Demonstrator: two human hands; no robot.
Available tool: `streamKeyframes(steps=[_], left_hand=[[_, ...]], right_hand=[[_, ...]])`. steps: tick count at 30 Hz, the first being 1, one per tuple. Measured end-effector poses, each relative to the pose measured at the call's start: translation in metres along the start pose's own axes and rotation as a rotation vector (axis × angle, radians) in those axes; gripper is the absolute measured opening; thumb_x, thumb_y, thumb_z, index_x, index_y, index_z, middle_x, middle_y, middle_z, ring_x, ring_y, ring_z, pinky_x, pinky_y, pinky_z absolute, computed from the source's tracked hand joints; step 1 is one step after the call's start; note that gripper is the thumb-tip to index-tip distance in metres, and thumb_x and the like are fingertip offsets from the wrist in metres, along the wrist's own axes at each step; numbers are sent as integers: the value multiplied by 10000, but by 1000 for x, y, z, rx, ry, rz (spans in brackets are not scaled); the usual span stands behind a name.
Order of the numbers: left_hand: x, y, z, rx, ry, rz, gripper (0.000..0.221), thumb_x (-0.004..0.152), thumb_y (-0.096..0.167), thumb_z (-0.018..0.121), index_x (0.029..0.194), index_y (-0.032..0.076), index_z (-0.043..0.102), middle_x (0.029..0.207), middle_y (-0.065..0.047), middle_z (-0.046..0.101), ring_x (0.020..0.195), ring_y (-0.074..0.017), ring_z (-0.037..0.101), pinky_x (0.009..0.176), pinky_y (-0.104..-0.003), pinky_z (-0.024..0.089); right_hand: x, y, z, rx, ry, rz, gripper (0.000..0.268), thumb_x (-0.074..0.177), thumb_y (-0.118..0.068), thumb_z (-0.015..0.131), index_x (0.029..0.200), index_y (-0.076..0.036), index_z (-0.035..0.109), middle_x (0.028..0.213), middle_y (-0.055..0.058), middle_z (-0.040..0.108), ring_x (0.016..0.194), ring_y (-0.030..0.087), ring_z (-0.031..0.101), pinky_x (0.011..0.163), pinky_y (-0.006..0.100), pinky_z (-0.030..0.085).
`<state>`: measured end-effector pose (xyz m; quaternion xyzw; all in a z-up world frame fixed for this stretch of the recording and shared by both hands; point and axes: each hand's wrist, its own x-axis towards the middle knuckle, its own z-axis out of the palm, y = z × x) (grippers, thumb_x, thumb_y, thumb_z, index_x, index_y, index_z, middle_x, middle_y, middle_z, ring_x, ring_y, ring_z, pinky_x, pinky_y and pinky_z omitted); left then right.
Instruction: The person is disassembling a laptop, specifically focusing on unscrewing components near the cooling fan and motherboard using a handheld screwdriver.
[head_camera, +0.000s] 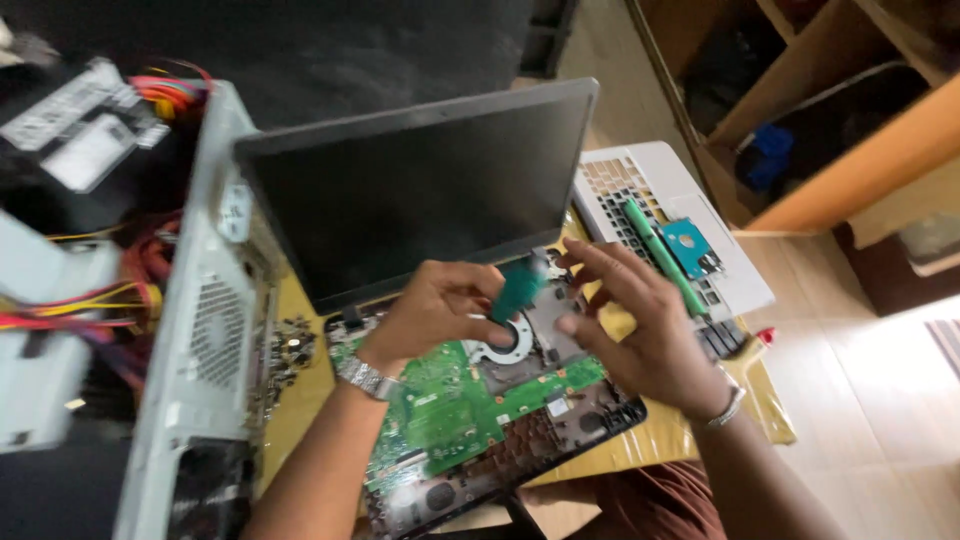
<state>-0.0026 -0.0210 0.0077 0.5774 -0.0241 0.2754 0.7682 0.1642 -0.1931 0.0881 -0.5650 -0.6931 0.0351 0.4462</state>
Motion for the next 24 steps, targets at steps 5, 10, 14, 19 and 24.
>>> streamKeyframes(steps=[5, 10, 14, 19, 24], left_hand=[[-13, -4, 3, 58, -98, -40, 361, 637, -18, 948, 947, -12, 763, 924, -65, 721, 874, -102, 677, 760, -266, 603], [-28, 42, 30, 695, -147, 22, 393, 794, 461, 741, 942, 96, 743, 827, -50, 775, 696, -99, 721, 612, -197, 573], [-72, 37, 51, 1092, -139, 18, 522, 744, 231, 824, 1178, 14, 633, 1243, -181, 653, 1199, -322, 536, 1040, -503, 382], [-102, 12, 54, 1269, -114, -21, 578, 748, 294, 861, 1187, -35, 678, 1522, -297, 440, 1485, -426, 283, 1172, -710, 92], [-105, 15, 48, 1172, -115, -42, 508, 807, 258, 815, 1206, -23, 673, 1558, -251, 414, 1484, -422, 285, 1211, -639, 68]], right_hand=[[15, -38, 39, -25, 146, -84, 472, 856, -194, 815, 1244, 34, 672, 1144, 171, 674, 961, 316, 706, 780, 384, 593], [4, -50, 32, -60, 86, 4, 315, 854, -44, 732, 1133, 42, 611, 860, 104, 767, 545, 110, 660, 398, 156, 490], [-13, -57, 25, -44, 129, 80, 384, 866, -139, 727, 1173, 16, 557, 1001, 96, 796, 753, 150, 816, 619, 202, 678], [-21, -66, 27, -72, 102, 240, 434, 817, -122, 752, 1188, 19, 576, 1004, 100, 812, 768, 156, 836, 629, 213, 675], [-16, -69, 29, -86, 70, 280, 432, 761, -103, 804, 1141, -5, 626, 962, 51, 827, 713, 109, 813, 608, 215, 653]])
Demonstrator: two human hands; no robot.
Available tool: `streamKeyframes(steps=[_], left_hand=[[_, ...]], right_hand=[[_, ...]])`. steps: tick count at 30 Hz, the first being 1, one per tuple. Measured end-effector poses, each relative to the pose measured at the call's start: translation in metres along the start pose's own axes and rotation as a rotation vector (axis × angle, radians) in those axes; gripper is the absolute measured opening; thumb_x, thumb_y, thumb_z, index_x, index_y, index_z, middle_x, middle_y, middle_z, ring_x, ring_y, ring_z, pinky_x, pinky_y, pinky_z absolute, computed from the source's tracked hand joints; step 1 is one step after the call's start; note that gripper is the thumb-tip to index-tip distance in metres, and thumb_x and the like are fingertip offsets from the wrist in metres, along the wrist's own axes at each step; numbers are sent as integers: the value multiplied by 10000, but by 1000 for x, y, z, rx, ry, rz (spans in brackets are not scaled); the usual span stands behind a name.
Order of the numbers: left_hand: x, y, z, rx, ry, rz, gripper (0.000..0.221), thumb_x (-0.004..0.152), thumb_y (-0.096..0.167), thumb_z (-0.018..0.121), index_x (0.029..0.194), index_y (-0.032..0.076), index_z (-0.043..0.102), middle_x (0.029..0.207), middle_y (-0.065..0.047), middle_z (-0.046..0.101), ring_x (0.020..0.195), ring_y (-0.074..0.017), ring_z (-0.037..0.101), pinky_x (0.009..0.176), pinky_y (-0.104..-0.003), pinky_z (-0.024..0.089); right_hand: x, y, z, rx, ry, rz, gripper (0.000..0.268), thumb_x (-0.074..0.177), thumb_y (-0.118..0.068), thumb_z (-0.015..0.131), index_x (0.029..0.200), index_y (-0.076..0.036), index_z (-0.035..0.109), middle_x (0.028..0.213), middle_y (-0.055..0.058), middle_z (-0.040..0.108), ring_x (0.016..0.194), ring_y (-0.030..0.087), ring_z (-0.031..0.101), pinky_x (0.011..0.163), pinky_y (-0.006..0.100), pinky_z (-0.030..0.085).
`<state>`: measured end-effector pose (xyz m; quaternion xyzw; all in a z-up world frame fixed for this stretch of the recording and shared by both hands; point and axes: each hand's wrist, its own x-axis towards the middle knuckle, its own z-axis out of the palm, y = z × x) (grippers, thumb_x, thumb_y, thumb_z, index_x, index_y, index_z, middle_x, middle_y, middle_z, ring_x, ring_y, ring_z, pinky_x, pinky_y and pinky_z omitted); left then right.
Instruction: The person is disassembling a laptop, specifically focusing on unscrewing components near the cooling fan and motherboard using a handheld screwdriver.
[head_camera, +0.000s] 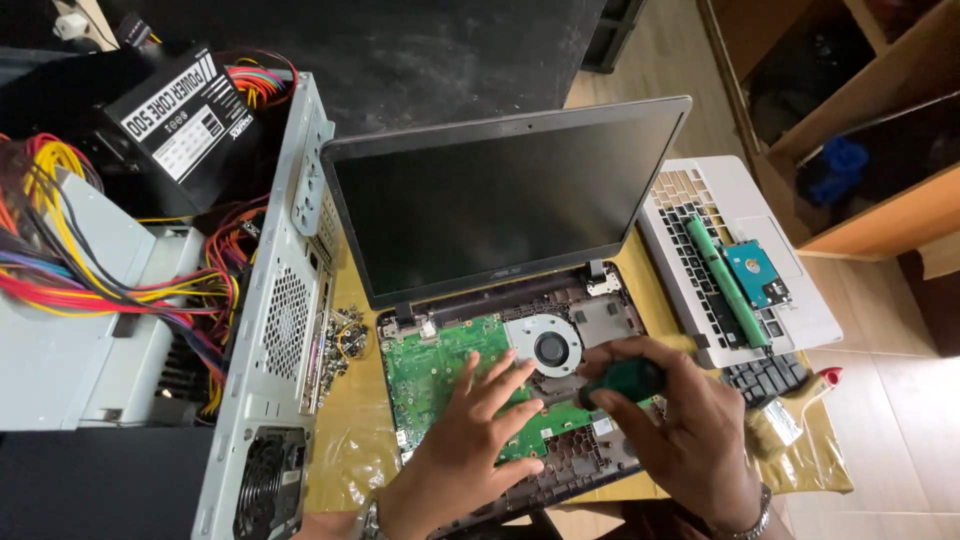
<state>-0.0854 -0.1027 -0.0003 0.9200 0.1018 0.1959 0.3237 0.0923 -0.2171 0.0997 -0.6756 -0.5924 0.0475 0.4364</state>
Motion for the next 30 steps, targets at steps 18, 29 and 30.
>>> streamKeyframes(steps=[18, 29, 30], left_hand=[[-4, -3, -6, -65, 29, 32, 498, 820, 230, 796, 1219, -40, 672, 1529, -250, 448, 1487, -398, 305, 1217, -628, 72], [-6, -4, -4, -59, 45, 27, 450, 824, 217, 783, 1173, -48, 679, 1501, -229, 486, 1479, -380, 331, 1235, -589, 84], [-7, -5, -2, -54, 54, 32, 449, 813, 215, 796, 1165, -40, 685, 1497, -227, 495, 1473, -378, 345, 1236, -582, 91]], right_hand=[[-9, 13, 16, 15, 145, -225, 540, 878, 17, 570, 1413, 15, 497, 1196, 223, 641, 935, 221, 730, 738, 274, 672], [-17, 15, 31, 307, 178, -140, 384, 956, -98, 541, 1330, -21, 591, 1310, 207, 629, 1052, 240, 692, 865, 324, 690], [-19, 18, 34, 347, 169, -141, 361, 1013, -215, 520, 1323, -51, 607, 1371, 197, 538, 1180, 274, 602, 963, 386, 664]])
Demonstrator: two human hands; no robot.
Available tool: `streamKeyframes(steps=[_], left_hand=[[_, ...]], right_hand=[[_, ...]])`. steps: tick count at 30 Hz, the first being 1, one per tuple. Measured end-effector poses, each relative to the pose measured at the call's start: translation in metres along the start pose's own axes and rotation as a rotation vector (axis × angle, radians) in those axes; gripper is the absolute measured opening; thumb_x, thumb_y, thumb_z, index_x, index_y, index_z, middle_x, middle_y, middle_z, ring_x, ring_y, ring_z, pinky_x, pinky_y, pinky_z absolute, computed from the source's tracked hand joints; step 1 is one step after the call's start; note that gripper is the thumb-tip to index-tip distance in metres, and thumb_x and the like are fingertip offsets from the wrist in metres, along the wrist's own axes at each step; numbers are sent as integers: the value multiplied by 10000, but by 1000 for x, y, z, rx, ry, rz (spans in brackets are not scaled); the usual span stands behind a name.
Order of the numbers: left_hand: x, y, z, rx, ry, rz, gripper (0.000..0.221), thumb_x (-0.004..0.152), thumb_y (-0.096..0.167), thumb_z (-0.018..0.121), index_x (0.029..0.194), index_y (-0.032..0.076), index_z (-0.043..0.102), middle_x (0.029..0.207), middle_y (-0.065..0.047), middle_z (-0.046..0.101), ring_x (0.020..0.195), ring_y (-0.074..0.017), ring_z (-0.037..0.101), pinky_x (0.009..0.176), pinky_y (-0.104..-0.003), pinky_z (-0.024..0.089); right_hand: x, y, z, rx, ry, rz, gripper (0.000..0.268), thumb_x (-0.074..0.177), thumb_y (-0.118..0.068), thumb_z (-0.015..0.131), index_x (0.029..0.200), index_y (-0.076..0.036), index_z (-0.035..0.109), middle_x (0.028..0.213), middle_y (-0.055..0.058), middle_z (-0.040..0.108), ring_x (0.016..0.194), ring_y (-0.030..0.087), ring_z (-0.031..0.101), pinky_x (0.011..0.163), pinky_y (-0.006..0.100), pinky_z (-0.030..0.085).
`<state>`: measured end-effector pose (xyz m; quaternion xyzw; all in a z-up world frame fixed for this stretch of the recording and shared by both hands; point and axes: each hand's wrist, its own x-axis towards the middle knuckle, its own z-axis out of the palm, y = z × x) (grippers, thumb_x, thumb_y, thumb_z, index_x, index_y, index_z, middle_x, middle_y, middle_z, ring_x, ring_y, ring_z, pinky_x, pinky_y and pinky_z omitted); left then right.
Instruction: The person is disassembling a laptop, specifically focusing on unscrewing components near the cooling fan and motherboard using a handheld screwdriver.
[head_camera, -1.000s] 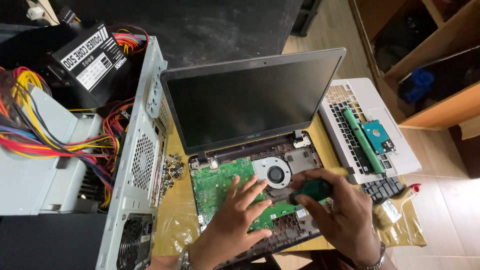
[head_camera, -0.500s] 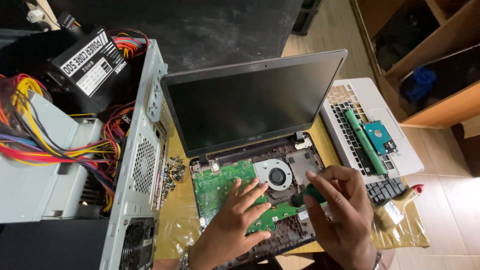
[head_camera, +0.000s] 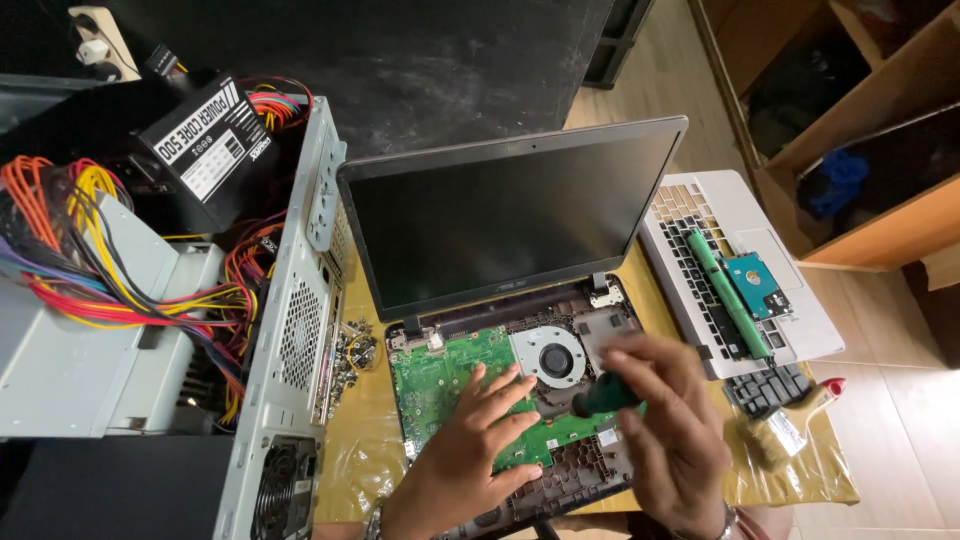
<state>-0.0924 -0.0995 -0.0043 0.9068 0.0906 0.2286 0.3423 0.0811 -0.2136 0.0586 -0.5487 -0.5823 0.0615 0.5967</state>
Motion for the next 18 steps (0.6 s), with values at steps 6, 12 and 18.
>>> streamKeyframes(steps=[6, 12, 18], left_hand=[[-1, 4, -3, -23, 10, -6, 440, 826, 210, 775, 1167, -49, 675, 1480, -211, 506, 1477, -368, 343, 1239, -577, 90], [-2, 4, -4, -24, 19, -14, 436, 837, 210, 769, 1177, -44, 667, 1475, -212, 518, 1478, -370, 344, 1241, -576, 89], [-14, -2, 2, 133, 52, -27, 410, 861, 247, 762, 1149, -21, 645, 1459, -227, 537, 1439, -392, 393, 1218, -586, 195]], right_hand=[[8, -5, -8, -128, -14, 12, 401, 959, -87, 483, 1335, 12, 576, 1204, 172, 745, 648, 94, 708, 560, 175, 561], [3, 10, -7, -240, 72, -115, 376, 909, -82, 686, 1281, -88, 634, 1106, 130, 694, 804, 139, 698, 645, 199, 644], [-3, 13, -4, -183, 132, -107, 342, 830, -131, 765, 1151, -52, 677, 1057, 100, 594, 763, 115, 635, 624, 193, 610]])
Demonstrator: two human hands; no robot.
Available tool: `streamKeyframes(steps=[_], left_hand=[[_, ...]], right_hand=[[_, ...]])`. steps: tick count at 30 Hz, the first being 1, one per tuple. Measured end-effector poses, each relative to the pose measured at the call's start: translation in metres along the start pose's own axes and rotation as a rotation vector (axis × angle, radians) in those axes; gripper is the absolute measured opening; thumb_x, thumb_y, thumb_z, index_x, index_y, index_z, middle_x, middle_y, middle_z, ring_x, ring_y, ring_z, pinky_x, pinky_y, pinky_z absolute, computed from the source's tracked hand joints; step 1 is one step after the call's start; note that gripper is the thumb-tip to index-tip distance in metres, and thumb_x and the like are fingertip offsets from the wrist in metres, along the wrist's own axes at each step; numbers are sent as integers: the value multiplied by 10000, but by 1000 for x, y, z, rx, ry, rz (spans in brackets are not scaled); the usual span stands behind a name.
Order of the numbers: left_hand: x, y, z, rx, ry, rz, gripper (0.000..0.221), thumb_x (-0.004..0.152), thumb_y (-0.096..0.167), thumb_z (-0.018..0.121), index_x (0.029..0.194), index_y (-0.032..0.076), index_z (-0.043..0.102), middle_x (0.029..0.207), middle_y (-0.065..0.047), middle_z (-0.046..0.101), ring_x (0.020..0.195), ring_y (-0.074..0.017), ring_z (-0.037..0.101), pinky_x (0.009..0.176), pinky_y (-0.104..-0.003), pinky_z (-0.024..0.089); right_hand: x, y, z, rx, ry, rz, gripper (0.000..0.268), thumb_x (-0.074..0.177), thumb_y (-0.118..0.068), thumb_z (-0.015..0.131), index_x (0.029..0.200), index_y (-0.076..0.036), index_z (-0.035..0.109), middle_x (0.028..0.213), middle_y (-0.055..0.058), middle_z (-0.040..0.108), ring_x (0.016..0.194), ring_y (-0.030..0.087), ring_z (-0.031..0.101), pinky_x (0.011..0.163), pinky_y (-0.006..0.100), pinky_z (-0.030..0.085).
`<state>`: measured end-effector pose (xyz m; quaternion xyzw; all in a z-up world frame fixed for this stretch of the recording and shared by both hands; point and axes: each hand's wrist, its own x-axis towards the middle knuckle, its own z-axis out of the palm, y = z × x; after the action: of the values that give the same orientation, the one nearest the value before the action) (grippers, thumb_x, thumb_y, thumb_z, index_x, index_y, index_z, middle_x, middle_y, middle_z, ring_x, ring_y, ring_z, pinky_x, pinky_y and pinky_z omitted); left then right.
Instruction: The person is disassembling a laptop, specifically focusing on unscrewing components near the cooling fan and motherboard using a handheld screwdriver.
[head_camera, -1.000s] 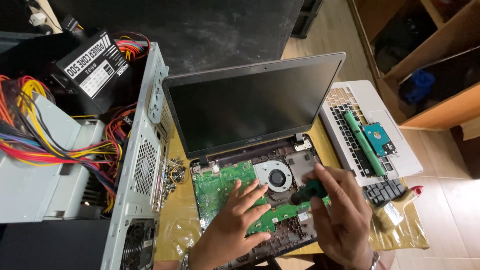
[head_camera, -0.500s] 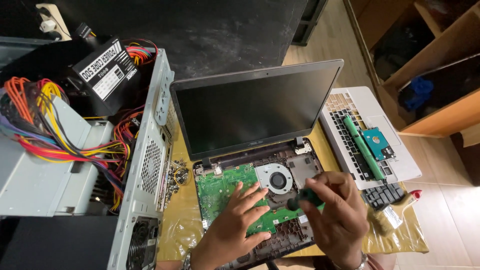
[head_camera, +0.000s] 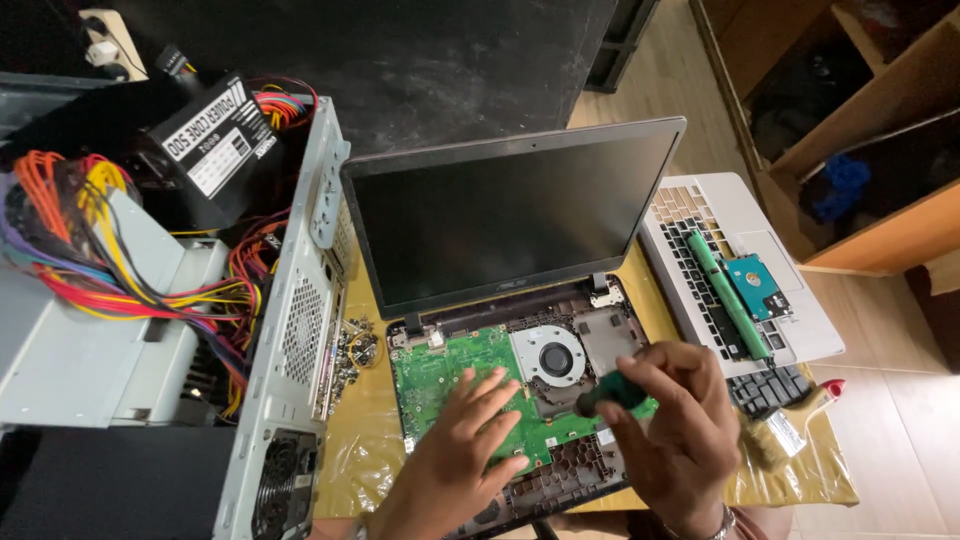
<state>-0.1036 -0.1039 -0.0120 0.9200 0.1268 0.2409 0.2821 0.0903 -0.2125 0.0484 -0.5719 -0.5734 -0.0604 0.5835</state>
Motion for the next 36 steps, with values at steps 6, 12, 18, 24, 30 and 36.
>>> streamKeyframes(steps=[6, 12, 18, 24, 30, 36], left_hand=[[-32, -13, -14, 275, 137, -72, 483, 858, 377, 755, 1225, 143, 545, 1533, -65, 481, 1457, -308, 383, 1249, -607, 118], [-35, -12, -24, 63, 173, -191, 370, 874, 400, 723, 1095, 112, 649, 1511, -129, 512, 1460, -366, 387, 1226, -636, 161], [-34, -14, -31, 39, 173, -184, 356, 846, 338, 763, 1122, 135, 666, 1494, -102, 538, 1450, -323, 412, 1241, -588, 182], [-35, -16, -29, 35, 175, -193, 331, 849, 327, 759, 1101, 131, 671, 1489, -103, 541, 1448, -326, 412, 1238, -602, 183], [-35, -15, -29, 24, 187, -182, 331, 845, 301, 764, 1104, 119, 668, 1474, -120, 554, 1443, -341, 423, 1233, -607, 195], [-35, -16, -29, 15, 181, -193, 309, 849, 295, 757, 1090, 120, 675, 1471, -126, 559, 1438, -346, 433, 1234, -603, 188]], right_hand=[[9, -19, -1, 9, -57, 36, 355, 980, -231, 545, 1190, 42, 628, 1246, 229, 668, 1099, 293, 693, 937, 387, 640], [0, -12, -2, 44, -56, 84, 486, 806, 65, 437, 1273, 54, 569, 1227, 256, 705, 1087, 328, 767, 995, 403, 698], [-9, 3, -5, -51, 21, 22, 220, 938, -56, 658, 1141, 26, 639, 1189, 204, 660, 1003, 248, 726, 895, 318, 685], [-13, 7, -3, -80, 69, 14, 309, 863, -171, 751, 1113, -26, 645, 1111, 130, 591, 949, 176, 586, 797, 280, 574], [-5, 6, -4, 51, -15, 26, 342, 990, -239, 556, 1196, 30, 600, 1274, 252, 627, 1102, 284, 693, 975, 369, 653], [3, -10, -7, 120, -94, 64, 350, 1005, -119, 446, 1308, 31, 539, 1357, 274, 641, 1210, 346, 709, 1109, 439, 639]])
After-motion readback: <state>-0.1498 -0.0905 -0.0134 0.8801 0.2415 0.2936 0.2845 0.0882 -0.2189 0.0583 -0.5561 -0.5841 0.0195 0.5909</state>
